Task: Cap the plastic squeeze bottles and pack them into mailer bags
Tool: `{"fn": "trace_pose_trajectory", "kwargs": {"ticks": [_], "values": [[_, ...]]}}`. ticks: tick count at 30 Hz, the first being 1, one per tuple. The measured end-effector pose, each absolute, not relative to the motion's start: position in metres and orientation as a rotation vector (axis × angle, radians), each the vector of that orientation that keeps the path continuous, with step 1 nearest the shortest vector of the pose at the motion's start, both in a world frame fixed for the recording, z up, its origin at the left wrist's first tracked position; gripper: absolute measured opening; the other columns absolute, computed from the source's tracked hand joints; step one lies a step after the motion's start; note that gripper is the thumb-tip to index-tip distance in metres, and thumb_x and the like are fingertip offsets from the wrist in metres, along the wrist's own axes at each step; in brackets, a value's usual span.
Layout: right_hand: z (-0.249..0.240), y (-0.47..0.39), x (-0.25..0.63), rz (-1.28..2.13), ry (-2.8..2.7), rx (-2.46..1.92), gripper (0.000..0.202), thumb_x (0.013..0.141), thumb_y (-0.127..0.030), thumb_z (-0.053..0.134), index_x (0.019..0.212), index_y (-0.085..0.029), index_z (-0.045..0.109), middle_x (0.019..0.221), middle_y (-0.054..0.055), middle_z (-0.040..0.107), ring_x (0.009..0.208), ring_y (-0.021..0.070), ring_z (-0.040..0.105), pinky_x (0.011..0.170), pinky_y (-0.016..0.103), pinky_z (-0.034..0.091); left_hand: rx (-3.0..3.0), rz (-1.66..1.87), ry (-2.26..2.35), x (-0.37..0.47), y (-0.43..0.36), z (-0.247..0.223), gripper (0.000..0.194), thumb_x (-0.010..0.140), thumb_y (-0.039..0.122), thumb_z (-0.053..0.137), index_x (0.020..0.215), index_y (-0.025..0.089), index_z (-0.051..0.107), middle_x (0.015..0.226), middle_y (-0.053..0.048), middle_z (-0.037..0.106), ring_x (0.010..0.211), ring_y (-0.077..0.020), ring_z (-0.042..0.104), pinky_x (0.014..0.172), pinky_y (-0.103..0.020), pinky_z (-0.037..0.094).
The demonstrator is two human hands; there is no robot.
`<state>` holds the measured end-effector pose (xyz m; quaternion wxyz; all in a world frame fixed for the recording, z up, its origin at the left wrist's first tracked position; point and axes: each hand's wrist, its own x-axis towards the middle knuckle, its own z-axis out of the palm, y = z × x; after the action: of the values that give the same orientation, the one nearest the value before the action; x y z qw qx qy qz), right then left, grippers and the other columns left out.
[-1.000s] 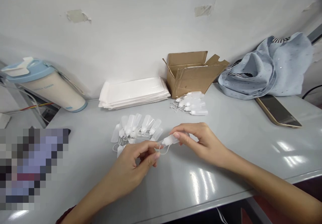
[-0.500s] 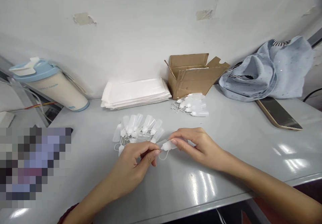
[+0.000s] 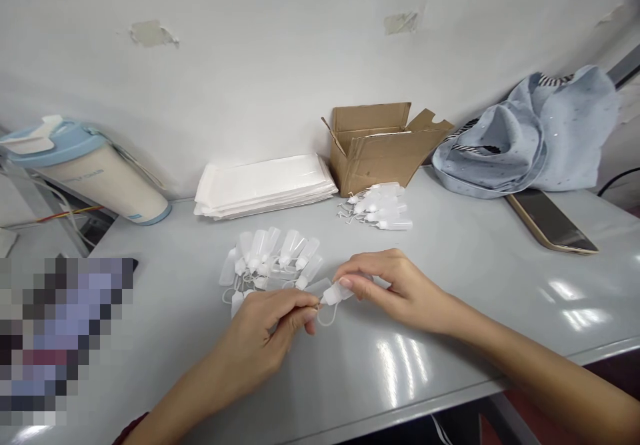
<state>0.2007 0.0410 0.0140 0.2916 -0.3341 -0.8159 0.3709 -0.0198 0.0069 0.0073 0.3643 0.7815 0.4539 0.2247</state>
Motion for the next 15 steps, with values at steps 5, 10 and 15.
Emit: {"fn": "trace_pose_trajectory", "kwargs": {"ticks": [5,10,15], "values": [[0.0175,0.0406,0.2019,0.978,-2.155,-0.907,0.021,0.093,-0.022,0.048,0.089,-0.014,0.067,0.071,0.0,0.065,0.062,0.0077,0.056,0.059,0.019,0.041,1.997,0.576,1.263,-0.0208,0.0045,0.0137,0.013,0.086,0.025,0.055,0.09,0.023,0.066,0.065,0.005,0.066,0.055,-0.0103,0.057,0.053,-0.019,0.043],[0.0181,0.0396,0.202,0.98,-2.182,-0.89,0.022,0.093,-0.024,0.047,0.09,-0.014,0.067,0.072,0.0,0.065,0.062,0.0084,0.055,0.06,0.02,0.041,1.974,0.552,1.288,-0.0197,0.005,0.0162,0.016,0.088,0.027,0.051,0.085,0.023,0.067,0.063,0.004,0.065,0.052,-0.0104,0.056,0.051,-0.02,0.043],[0.0129,0.0384,0.1981,1.002,-2.202,-0.89,0.024,0.094,-0.023,0.045,0.086,-0.013,0.066,0.07,0.001,0.063,0.062,0.0086,0.054,0.061,0.019,0.04,2.027,0.55,1.253,-0.0189,0.0042,0.0131,0.021,0.089,0.025,0.047,0.077,0.021,0.063,0.061,0.003,0.062,0.056,-0.0116,0.057,0.053,-0.021,0.042]]}}
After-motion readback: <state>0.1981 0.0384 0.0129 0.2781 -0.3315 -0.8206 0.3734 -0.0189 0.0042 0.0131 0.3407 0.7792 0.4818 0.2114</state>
